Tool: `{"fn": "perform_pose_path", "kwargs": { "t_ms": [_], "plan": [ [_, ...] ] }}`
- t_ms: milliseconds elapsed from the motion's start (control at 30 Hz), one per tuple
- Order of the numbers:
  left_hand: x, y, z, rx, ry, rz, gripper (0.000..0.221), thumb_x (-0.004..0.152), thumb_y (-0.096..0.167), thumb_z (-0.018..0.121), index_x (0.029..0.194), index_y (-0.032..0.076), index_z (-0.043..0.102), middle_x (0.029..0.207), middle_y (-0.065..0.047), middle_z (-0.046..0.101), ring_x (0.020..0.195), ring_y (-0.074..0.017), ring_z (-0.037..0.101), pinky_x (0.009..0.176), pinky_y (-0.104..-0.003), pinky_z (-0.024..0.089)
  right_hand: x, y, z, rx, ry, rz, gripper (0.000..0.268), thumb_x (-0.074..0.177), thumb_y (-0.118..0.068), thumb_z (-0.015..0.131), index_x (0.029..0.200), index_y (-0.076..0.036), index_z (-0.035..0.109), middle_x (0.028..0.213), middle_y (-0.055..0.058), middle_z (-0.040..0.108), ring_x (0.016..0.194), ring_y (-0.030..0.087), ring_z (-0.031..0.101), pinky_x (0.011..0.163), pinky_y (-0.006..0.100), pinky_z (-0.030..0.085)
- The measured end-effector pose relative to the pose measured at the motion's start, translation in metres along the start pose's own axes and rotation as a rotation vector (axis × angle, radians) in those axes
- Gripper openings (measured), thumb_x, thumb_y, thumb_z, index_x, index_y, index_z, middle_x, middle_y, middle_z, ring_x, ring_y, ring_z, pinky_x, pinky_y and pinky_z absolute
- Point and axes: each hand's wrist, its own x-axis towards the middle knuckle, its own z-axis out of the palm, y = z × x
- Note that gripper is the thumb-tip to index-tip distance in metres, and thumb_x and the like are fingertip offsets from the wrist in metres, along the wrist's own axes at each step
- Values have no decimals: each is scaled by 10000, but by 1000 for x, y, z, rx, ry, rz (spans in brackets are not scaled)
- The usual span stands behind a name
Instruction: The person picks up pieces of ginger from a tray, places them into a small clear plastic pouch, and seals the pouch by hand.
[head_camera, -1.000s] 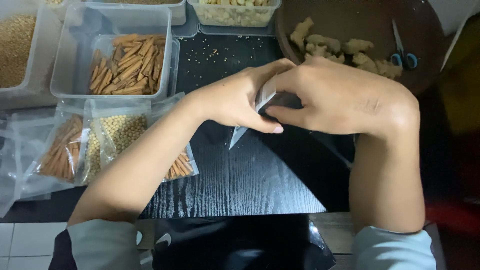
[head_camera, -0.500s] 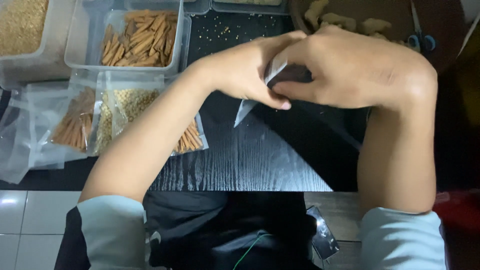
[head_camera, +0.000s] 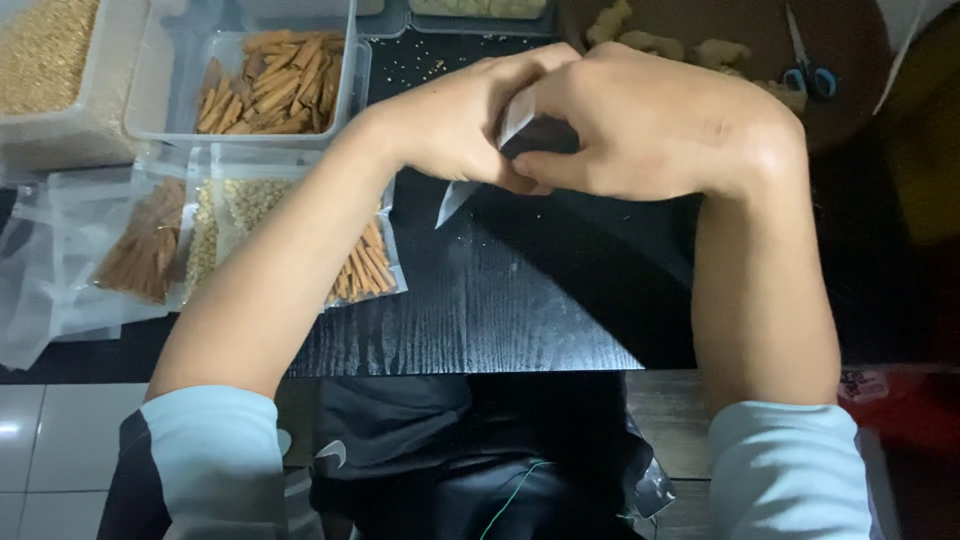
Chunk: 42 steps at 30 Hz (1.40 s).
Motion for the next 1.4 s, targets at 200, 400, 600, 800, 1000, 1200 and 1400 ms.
{"fn": "perform_pose_path", "kwargs": {
  "t_ms": [200, 400, 600, 800, 1000, 1200, 1400],
  "plan": [
    [1, 5, 1, -72, -1, -58, 660, 793, 169, 874, 1311, 129, 467, 1258, -54, 594, 1174, -224, 602, 961, -362, 492, 0, 6, -5, 43, -36, -32, 222, 1000, -272, 605, 849, -135, 693, 669, 44, 648, 541, 225, 555, 566, 386, 419],
    [2, -12, 2, -275, 108, 59, 632, 875, 47, 785, 1377, 134, 411, 1202, -47, 511, 1109, -154, 526, 964, -277, 426, -2, 24, -3, 141, 141, -195, 306, 940, -282, 701, 1167, -79, 720, 1065, 121, 769, 882, 323, 714, 726, 470, 495],
    [4, -17, -2, -293, 46, -67, 570, 861, 149, 698, 1387, 82, 489, 1371, -112, 627, 1284, -280, 617, 1129, -405, 434, -7, 25, -10, 144, 182, -205, 259, 943, -214, 693, 1187, -155, 757, 1101, 29, 773, 761, 265, 651, 669, 426, 477],
    [7, -28, 4, -254, 114, -80, 277, 833, -30, 707, 1075, 80, 632, 998, 11, 665, 944, -97, 598, 814, -270, 466, -1, 21, -6, 196, 102, -151, 269, 947, -305, 694, 1093, -79, 681, 1017, 71, 781, 897, 238, 804, 710, 393, 575],
    [10, -19, 6, -171, 122, -129, 216, 845, 21, 773, 997, 102, 642, 888, -7, 685, 767, -138, 631, 660, -305, 474, -2, 18, -5, 133, -49, 7, 232, 976, -302, 636, 1030, -82, 584, 933, 78, 660, 800, 237, 726, 677, 384, 549],
    [8, -21, 8, -70, 195, -164, 337, 683, 18, 807, 819, 135, 521, 751, 52, 580, 692, -87, 487, 596, -279, 347, 4, 33, 3, 115, 18, -124, 123, 919, -202, 642, 893, -123, 551, 731, 36, 564, 592, 228, 493, 581, 408, 382],
    [10, -29, 11, -3, 198, -73, 354, 758, 56, 883, 1015, 102, 644, 805, 14, 666, 714, -104, 560, 601, -302, 426, 4, 12, -10, 133, -107, 121, 297, 985, -415, 663, 1020, -135, 571, 727, 43, 654, 622, 224, 587, 625, 403, 421]
  ]
}}
